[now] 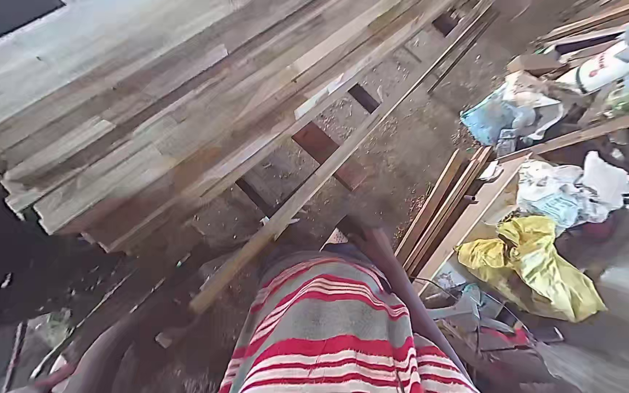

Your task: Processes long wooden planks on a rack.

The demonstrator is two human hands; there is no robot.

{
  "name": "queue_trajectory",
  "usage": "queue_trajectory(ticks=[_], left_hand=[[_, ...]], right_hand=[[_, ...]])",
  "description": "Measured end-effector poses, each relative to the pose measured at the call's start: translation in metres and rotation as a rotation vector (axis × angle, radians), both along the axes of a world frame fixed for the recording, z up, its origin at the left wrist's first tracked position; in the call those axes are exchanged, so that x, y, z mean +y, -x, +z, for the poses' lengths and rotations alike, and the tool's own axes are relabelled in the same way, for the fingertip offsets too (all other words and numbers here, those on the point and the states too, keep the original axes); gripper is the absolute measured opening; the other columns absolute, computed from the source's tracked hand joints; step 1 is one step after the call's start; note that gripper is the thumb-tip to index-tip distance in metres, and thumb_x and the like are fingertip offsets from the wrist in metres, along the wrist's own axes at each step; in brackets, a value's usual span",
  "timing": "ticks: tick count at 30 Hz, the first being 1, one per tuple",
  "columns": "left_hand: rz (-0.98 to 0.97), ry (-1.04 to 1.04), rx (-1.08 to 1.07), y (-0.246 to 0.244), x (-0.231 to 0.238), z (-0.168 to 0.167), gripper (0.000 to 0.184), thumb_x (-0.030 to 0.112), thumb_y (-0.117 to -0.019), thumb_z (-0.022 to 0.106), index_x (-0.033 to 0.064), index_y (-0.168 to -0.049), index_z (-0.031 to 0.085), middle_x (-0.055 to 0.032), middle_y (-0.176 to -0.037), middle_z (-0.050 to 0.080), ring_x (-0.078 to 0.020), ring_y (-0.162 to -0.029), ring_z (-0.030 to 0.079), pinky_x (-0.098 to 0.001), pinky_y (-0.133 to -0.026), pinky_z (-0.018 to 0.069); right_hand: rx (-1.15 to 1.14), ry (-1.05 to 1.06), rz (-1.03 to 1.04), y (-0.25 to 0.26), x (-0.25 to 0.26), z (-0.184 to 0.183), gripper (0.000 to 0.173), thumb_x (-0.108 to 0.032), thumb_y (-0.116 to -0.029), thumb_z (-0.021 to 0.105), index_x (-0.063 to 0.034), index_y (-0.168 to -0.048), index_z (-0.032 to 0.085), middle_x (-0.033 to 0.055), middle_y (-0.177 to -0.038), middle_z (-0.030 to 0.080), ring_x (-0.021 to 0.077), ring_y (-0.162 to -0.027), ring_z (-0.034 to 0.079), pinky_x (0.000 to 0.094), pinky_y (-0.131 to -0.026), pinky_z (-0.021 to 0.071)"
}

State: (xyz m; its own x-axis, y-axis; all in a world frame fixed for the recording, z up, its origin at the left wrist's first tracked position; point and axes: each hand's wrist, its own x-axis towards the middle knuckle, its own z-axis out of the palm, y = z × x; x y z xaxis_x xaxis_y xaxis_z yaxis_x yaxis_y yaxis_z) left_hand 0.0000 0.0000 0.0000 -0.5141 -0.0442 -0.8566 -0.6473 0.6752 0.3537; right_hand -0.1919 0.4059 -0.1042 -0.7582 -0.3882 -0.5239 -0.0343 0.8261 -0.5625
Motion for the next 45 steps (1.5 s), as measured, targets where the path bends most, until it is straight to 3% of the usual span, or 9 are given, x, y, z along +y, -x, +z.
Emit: queue_trajectory(ticks=[3,7,11,14,19,25,32,39,45], left_hand=[[-0.130,0.252,-0.197,0.013,0.027,-0.014,0.054,0.021,-0.1009,0.067,-0.0007,-0.147,0.049,-0.0259,-0.143,0.055,-0.0422,-0.135,0.052,-0.0569,-0.112,0.0402],[-0.004,0.460,0.035,-0.042,0.013,-0.055,0.035,0.025,-0.0871,0.079,0.0017,-0.111,0.071,-0.0219,-0.103,0.071,-0.0416,-0.100,0.068,-0.0660,-0.088,0.0517],[0.004,0.014,-0.206,-0.006,-0.023,-0.049,0.029,0.016,-0.1032,0.061,-0.0001,-0.127,0.065,-0.0228,-0.116,0.068,-0.0357,-0.107,0.065,-0.0571,-0.095,0.0491],[0.310,0.148,-0.453,0.035,0.002,-0.032,0.034,0.006,-0.1093,0.043,-0.0066,-0.140,0.053,-0.0267,-0.138,0.056,-0.0358,-0.128,0.054,-0.0513,-0.112,0.0374],[0.601,-0.216,-0.148,-0.041,-0.048,-0.118,0.027,0.029,-0.1011,0.063,0.0029,-0.109,0.068,-0.0062,-0.090,0.068,-0.0119,-0.077,0.064,-0.0333,-0.075,0.0558],[1.039,-0.261,-0.296,-0.010,-0.013,-0.090,0.028,0.026,-0.1078,0.047,0.0046,-0.109,0.066,-0.0070,-0.084,0.069,-0.0136,-0.070,0.068,-0.0285,-0.065,0.0586],[0.458,-0.313,-0.011,-0.004,-0.063,-0.112,0.047,0.035,-0.1122,0.036,0.0078,-0.148,0.048,-0.0144,-0.135,0.062,-0.0215,-0.118,0.062,-0.0404,-0.099,0.0510],[-0.150,-0.064,0.185,0.064,-0.054,-0.013,0.039,0.033,-0.1098,0.047,0.0093,-0.138,0.061,-0.0179,-0.124,0.068,-0.0334,-0.116,0.065,-0.0596,-0.101,0.0486],[-0.073,-0.354,1.202,0.167,0.017,0.063,0.037,0.026,-0.1094,0.046,0.0039,-0.138,0.056,-0.0030,-0.123,0.069,-0.0086,-0.113,0.065,-0.0300,-0.101,0.0546]], right_hand=[[0.019,-0.047,-0.106,0.015,0.039,0.003,0.050,-0.032,-0.1027,0.062,-0.0126,-0.148,0.055,0.0218,-0.122,0.070,0.0399,-0.114,0.068,0.0608,-0.100,0.0502],[0.067,0.078,-0.149,0.021,0.061,-0.008,0.054,-0.025,-0.1027,0.062,-0.0050,-0.151,0.050,0.0284,-0.133,0.063,0.0421,-0.121,0.063,0.0614,-0.103,0.0477],[0.030,-0.011,-0.110,0.039,0.084,-0.015,0.056,-0.022,-0.1026,0.063,-0.0042,-0.153,0.046,0.0344,-0.136,0.058,0.0491,-0.126,0.058,0.0653,-0.107,0.0420],[-0.024,-0.055,-0.033,0.044,0.077,-0.002,0.057,-0.020,-0.1029,0.063,-0.0070,-0.155,0.044,0.0374,-0.133,0.058,0.0548,-0.123,0.057,0.0703,-0.103,0.0404],[0.001,-0.092,0.069,0.047,0.081,0.001,0.054,-0.018,-0.1027,0.063,-0.0114,-0.154,0.047,0.0368,-0.131,0.060,0.0562,-0.121,0.058,0.0747,-0.100,0.0398],[-0.013,-0.153,-0.014,0.022,0.064,0.009,0.058,-0.021,-0.1008,0.064,-0.0136,-0.155,0.045,0.0379,-0.128,0.060,0.0561,-0.117,0.059,0.0746,-0.097,0.0411],[-0.054,-0.179,-0.047,-0.021,0.049,0.017,0.061,-0.024,-0.1008,0.059,-0.0039,-0.155,0.043,0.0368,-0.135,0.057,0.0512,-0.123,0.059,0.0663,-0.104,0.0416],[-0.063,-0.144,-0.124,-0.029,0.055,0.027,0.060,-0.014,-0.1008,0.059,-0.0004,-0.156,0.040,0.0377,-0.142,0.052,0.0503,-0.126,0.056,0.0635,-0.107,0.0407],[0.036,-0.075,-0.410,-0.005,0.101,0.007,0.050,-0.024,-0.1011,0.062,-0.0031,-0.146,0.053,0.0200,-0.121,0.069,0.0274,-0.102,0.071,0.0506,-0.092,0.0581]])
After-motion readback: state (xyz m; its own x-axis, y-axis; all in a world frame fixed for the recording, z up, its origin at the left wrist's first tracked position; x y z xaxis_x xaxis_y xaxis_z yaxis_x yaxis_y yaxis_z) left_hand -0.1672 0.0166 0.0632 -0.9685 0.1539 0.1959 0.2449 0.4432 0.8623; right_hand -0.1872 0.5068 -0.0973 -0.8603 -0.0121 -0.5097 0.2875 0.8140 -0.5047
